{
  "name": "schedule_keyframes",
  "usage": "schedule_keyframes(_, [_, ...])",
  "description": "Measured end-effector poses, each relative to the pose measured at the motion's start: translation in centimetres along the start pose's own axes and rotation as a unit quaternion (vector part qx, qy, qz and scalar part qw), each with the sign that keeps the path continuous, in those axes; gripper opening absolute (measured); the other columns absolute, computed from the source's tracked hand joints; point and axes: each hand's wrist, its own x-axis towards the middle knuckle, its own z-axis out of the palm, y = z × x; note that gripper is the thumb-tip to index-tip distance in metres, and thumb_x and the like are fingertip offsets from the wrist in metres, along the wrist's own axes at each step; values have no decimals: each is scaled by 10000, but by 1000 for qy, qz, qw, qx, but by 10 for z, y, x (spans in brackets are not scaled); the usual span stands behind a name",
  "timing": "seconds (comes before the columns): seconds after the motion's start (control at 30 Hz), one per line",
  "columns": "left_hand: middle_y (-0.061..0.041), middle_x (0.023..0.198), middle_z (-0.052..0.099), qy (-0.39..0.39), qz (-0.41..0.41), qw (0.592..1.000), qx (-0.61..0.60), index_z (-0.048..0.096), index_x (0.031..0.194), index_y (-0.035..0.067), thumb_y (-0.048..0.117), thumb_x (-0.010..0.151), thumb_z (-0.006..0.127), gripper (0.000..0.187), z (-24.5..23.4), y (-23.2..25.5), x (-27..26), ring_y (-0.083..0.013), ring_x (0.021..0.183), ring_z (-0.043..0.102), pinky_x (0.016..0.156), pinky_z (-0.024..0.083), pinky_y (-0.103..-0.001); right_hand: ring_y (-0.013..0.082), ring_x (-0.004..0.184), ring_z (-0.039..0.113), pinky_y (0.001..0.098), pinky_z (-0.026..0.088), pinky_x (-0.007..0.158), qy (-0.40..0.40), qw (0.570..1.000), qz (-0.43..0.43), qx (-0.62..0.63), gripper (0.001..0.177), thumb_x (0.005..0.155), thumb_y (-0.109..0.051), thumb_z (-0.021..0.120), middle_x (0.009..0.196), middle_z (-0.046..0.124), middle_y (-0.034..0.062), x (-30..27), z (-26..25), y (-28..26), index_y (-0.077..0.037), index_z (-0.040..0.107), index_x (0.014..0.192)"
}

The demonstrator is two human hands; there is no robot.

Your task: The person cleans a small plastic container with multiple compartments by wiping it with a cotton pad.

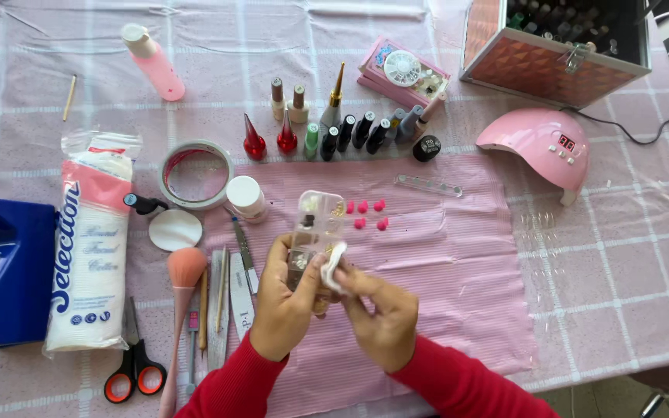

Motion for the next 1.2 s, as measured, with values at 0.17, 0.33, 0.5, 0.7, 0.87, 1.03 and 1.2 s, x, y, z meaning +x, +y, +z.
schedule_keyframes(0.17, [-110, 866, 700, 60, -8, 998, 10, 540, 1214, 66, 218, 1017, 628, 265, -5, 7, 2, -174, 615, 675, 474, 560, -307, 276, 1124, 803, 348, 682, 1007, -46, 997, 58, 37, 313, 844, 111, 794, 1170, 794, 183, 0, -4, -8, -61, 786, 1104])
schedule_keyframes(0.33, [-196, 1034, 707, 17, -34, 997, -71, 530, 1305, 30, 232, 1007, 596, 366, -15, 6, 0, -287, 793, 758, 547, 689, -424, 247, 981, 805, 321, 703, 879, 44, 980, 80, 176, 192, 912, -16, 784, 1072, 802, 135, 16, -39, 11, -26, 758, 1103])
schedule_keyframes(0.5, [-174, 1116, 715, 1, 4, 997, -71, 555, 1307, 9, 230, 992, 642, 394, -14, 5, 2, -290, 846, 752, 776, 664, -418, 293, 960, 775, 375, 672, 816, 162, 908, 214, 322, 173, 966, -22, 727, 1057, 784, 179, 32, -54, 33, 17, 730, 1135])
schedule_keyframes(0.7, [-87, 1282, 630, -13, 42, 999, -8, 491, 1434, 41, 129, 1038, 557, 411, -13, -4, 1, -160, 1120, 609, 979, 495, -306, 260, 924, 756, 342, 595, 712, 187, 845, 339, 367, 202, 945, -50, 667, 1077, 794, 160, 36, -41, 39, -16, 735, 1132])
schedule_keyframes(0.87, [-132, 1237, 700, -33, 2, 999, 30, 529, 1397, -3, 103, 972, 661, 458, -6, 1, 4, -209, 1083, 700, 938, 597, -350, 324, 1196, 736, 339, 659, 988, 73, 985, 139, 76, 305, 1031, 3, 569, 1291, 733, 218, 45, -35, 5, 17, 658, 1322])
schedule_keyframes(1.03, [-200, 1147, 789, -20, -4, 1000, -11, 573, 1357, -19, 5, 905, 732, 479, 6, -7, 3, -267, 1019, 784, 843, 697, -426, 336, 997, 747, 348, 703, 743, -42, 982, -129, -131, 436, 1015, 95, 538, 1398, 654, 314, 22, -24, 19, -15, 566, 1436])
schedule_keyframes(1.2, [-168, 1242, 762, 59, 44, 997, 27, 593, 1342, 18, 15, 899, 744, 468, -6, -25, 7, -232, 1134, 740, 997, 582, -329, 457, 1321, 671, 491, 622, 1134, -42, 983, -153, -88, 403, 961, 209, 500, 1382, 645, 306, 17, -12, -2, 95, 626, 1327])
